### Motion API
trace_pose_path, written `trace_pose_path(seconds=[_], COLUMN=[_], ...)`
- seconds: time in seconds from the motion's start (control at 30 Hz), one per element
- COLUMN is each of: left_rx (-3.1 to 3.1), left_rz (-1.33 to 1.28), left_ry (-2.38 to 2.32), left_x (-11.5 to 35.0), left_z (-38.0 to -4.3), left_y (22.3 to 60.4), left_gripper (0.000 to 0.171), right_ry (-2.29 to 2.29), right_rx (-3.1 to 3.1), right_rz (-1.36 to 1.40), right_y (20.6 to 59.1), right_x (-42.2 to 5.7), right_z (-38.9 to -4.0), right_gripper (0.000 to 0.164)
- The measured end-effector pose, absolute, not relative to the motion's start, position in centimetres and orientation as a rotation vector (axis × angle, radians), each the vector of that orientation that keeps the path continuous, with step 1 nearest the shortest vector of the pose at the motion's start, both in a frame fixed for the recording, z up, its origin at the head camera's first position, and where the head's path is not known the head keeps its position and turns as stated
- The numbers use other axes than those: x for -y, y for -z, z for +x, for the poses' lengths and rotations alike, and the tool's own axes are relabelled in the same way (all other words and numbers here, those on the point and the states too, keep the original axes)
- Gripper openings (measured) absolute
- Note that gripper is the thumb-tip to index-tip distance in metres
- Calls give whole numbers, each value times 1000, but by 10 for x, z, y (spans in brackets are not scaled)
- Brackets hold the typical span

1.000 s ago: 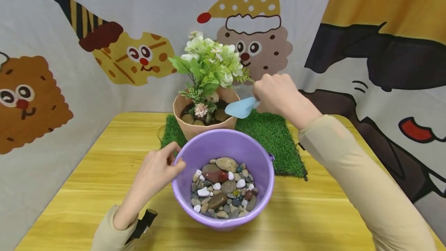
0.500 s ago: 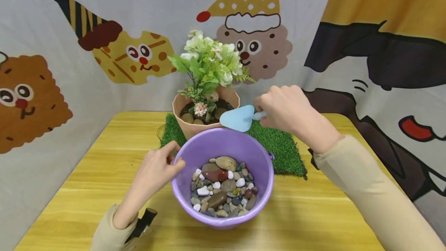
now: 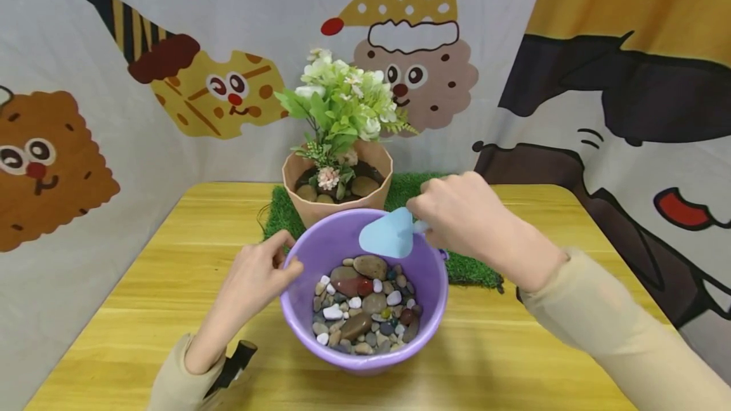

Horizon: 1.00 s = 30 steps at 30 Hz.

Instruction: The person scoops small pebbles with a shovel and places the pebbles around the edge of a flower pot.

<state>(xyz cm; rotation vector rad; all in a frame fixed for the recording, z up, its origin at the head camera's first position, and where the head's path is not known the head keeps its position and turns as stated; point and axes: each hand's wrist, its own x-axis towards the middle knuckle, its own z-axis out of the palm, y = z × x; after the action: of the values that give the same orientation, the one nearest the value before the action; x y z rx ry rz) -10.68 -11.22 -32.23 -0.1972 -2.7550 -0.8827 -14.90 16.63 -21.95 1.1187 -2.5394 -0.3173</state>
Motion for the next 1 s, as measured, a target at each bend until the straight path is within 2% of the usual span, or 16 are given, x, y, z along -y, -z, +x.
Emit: trace_pose_path(seconds=[0.5,0.83,1.0], left_rx=[2767,2771,2766], left_rz=[-194,-190,-188], left_ry=[884,883,899], left_x=[112,112,112], left_z=[-107,-107,-106], left_y=[322,322,321], left_gripper=[10,10,10], right_ry=[610,742,782], right_rx=[2363,2122,2018], right_rz=[1362,1316,1329], right_y=[251,268,271], right_x=[-145,-124,-119], right_z=[-123,-102,-98], right_gripper=[16,21,19])
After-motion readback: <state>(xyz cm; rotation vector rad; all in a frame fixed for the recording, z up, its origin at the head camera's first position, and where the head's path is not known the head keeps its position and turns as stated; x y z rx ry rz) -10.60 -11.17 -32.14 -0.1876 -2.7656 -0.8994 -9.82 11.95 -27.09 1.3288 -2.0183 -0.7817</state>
